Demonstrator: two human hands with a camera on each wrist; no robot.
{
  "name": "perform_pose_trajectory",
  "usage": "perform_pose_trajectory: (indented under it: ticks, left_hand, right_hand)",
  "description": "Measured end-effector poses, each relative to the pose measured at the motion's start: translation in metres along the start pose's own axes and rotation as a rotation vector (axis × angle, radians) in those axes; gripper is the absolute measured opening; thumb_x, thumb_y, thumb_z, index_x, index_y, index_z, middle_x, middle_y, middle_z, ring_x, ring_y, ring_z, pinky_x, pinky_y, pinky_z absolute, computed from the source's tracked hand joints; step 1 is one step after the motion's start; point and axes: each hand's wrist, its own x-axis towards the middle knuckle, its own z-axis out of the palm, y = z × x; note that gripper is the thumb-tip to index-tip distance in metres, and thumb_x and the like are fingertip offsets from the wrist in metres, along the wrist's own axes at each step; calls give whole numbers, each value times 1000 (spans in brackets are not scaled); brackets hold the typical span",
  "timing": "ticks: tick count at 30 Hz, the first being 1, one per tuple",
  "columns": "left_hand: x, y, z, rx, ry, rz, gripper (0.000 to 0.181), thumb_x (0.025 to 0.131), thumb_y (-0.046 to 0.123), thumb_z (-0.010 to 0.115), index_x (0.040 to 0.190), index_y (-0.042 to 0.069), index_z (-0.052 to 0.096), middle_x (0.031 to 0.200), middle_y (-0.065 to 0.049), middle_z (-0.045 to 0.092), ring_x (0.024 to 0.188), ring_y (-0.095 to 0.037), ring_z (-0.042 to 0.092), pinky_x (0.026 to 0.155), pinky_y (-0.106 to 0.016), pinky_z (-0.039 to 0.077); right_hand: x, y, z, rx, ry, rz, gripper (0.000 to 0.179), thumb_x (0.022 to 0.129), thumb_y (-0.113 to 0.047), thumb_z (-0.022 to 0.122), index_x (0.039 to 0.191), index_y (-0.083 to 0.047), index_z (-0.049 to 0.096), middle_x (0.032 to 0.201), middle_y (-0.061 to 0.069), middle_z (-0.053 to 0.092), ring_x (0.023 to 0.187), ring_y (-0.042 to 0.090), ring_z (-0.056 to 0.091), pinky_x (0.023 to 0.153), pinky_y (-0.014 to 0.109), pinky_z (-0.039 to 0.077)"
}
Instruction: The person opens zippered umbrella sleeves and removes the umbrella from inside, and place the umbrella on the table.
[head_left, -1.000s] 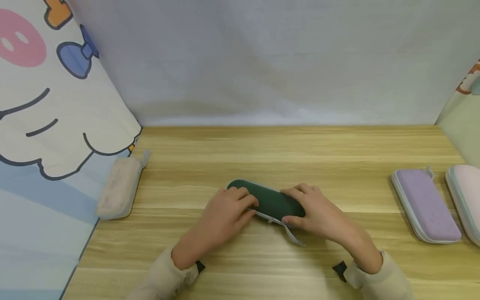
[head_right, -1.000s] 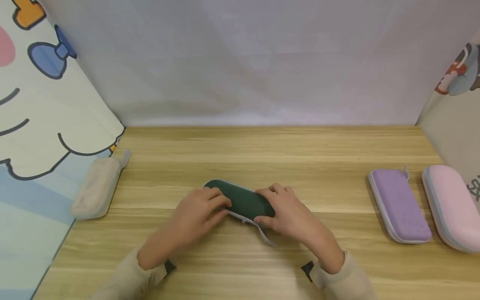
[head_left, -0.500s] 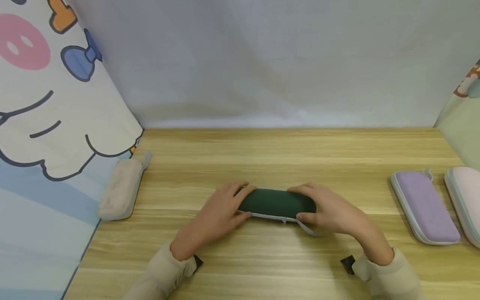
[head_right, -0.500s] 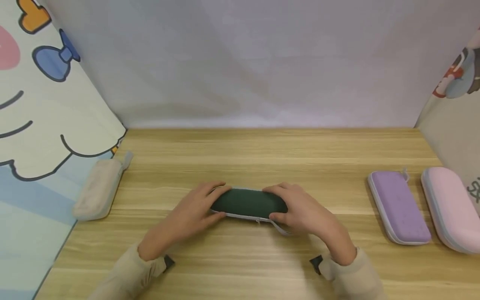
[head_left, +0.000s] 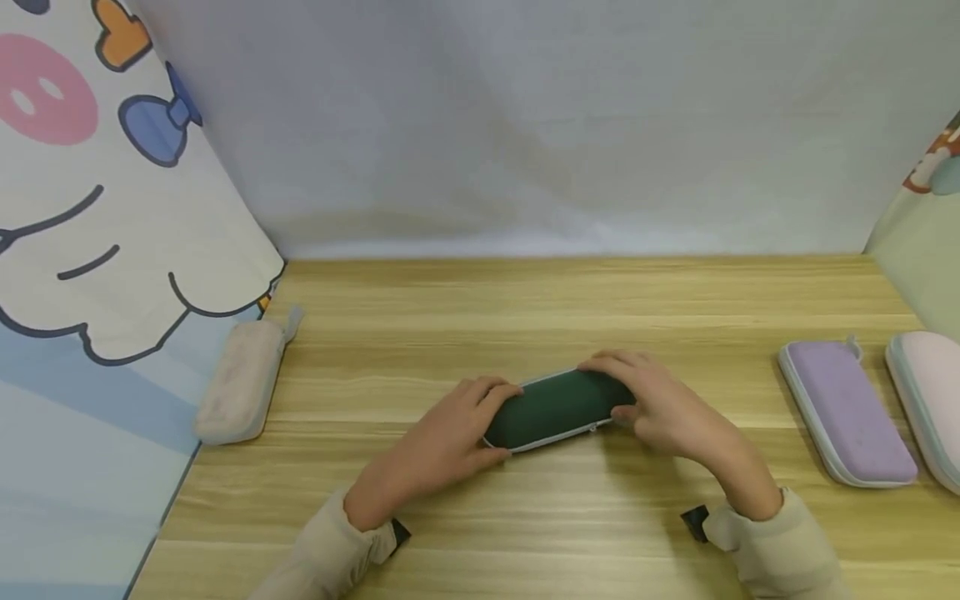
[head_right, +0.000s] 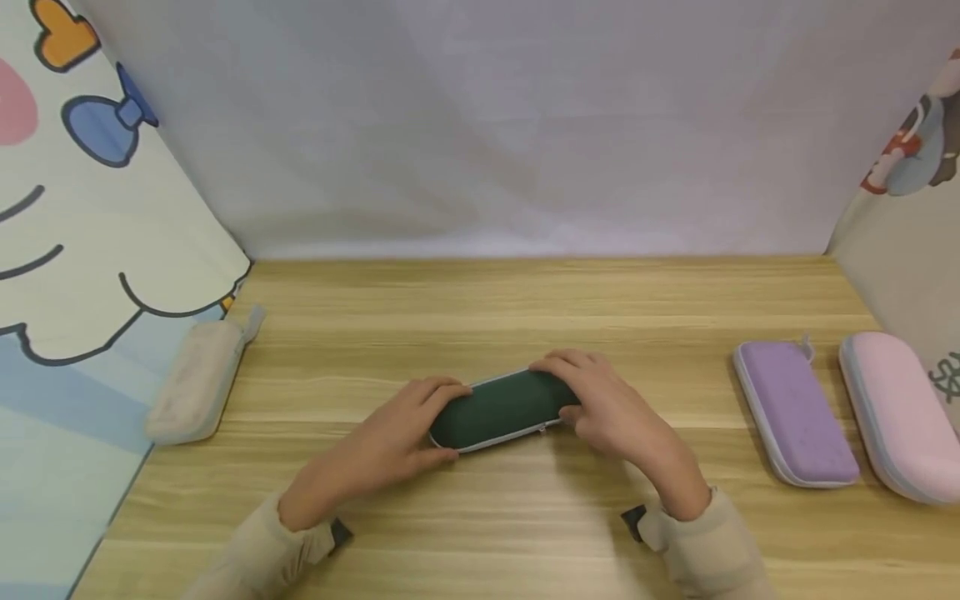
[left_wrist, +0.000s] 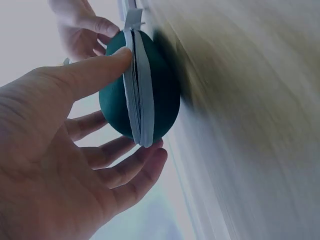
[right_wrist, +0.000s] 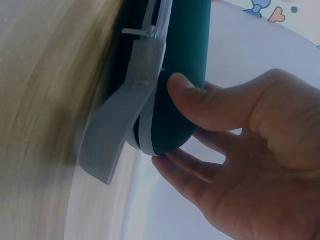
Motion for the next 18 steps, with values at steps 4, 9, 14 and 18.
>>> perform_pose_trajectory:
  ticks: [4,9,14,18]
  left_hand:
    - [0,3,2,-1,-7,10,77,91,32,83,153,8,45,148,-15,51,135,-30,53,110,-45,50]
    - [1,8,6,-34,-16,23,78,89,32,85,151,6,45,142,-15,50,128,-26,55,105,-41,53]
    - [0,15,10,-51,-40,18,79,89,33,85,151,6,44,139,-14,49,124,-24,57,102,-38,55]
    - [0,19,15,-39,-33,29,79,89,36,85,150,7,46,136,-11,49,119,-21,59,98,-35,56]
  right_hand:
    - [1,0,1,-32,37,13,65,90,13,68,149,-14,57,155,21,50,140,50,45,105,68,45]
    - [3,2,3,-29,99,26,67,90,18,64,149,-12,56,154,22,49,139,50,47,106,66,46]
    - [5,4,8,-31,176,12,66,90,19,62,149,-10,56,148,25,53,133,49,53,103,64,49]
    - [8,3,12,-33,214,33,64,91,18,60,149,-8,56,145,30,54,130,52,55,100,63,51]
